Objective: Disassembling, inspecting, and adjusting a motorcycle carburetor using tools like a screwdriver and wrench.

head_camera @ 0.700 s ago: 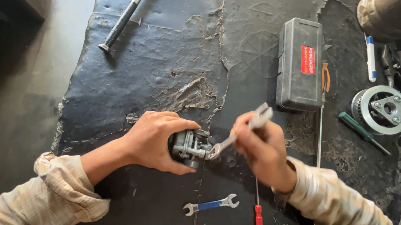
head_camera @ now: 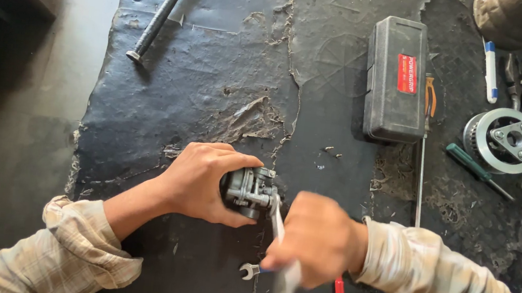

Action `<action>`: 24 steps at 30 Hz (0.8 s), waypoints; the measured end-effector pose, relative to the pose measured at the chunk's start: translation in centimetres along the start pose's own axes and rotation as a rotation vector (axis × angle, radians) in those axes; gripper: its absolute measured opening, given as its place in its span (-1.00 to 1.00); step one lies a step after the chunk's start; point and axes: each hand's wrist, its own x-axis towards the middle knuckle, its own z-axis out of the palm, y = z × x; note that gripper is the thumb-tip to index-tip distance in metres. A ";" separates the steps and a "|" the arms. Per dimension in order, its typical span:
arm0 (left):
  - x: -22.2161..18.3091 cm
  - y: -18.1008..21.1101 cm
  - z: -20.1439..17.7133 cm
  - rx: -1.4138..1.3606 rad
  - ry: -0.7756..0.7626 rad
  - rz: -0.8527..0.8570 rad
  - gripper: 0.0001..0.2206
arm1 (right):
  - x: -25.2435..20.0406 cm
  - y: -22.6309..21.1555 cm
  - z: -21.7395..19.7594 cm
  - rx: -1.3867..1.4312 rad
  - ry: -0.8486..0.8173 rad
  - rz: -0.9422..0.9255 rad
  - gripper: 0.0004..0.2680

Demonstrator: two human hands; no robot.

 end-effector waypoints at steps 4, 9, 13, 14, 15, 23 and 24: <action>0.0 0.1 0.1 0.017 -0.012 -0.035 -0.34 | -0.7 -0.7 1.7 -0.570 -0.388 -0.560 -0.84; -0.1 0.0 0.1 0.014 0.009 -0.010 -0.34 | -0.1 -1.2 0.4 -0.477 -0.306 -0.526 -0.88; -0.1 -0.2 0.1 -0.006 0.014 0.000 -0.34 | 0.6 -1.4 -0.7 -0.117 -0.045 -0.253 -0.87; -0.1 -0.1 0.0 -0.006 0.014 -0.001 -0.34 | 0.0 -0.9 -0.6 -0.117 -0.045 -0.253 -0.87; 0.0 0.0 -0.1 -0.004 0.000 -0.012 -0.34 | -0.7 -0.5 -0.6 -0.051 0.111 -0.088 -0.89; 0.1 0.3 -0.3 -0.019 -0.020 -0.021 -0.35 | -3.4 2.0 0.1 0.336 0.461 0.664 -0.94; 0.2 0.4 -0.4 0.004 -0.018 -0.047 -0.35 | -2.7 1.8 0.2 0.276 0.378 0.585 -0.94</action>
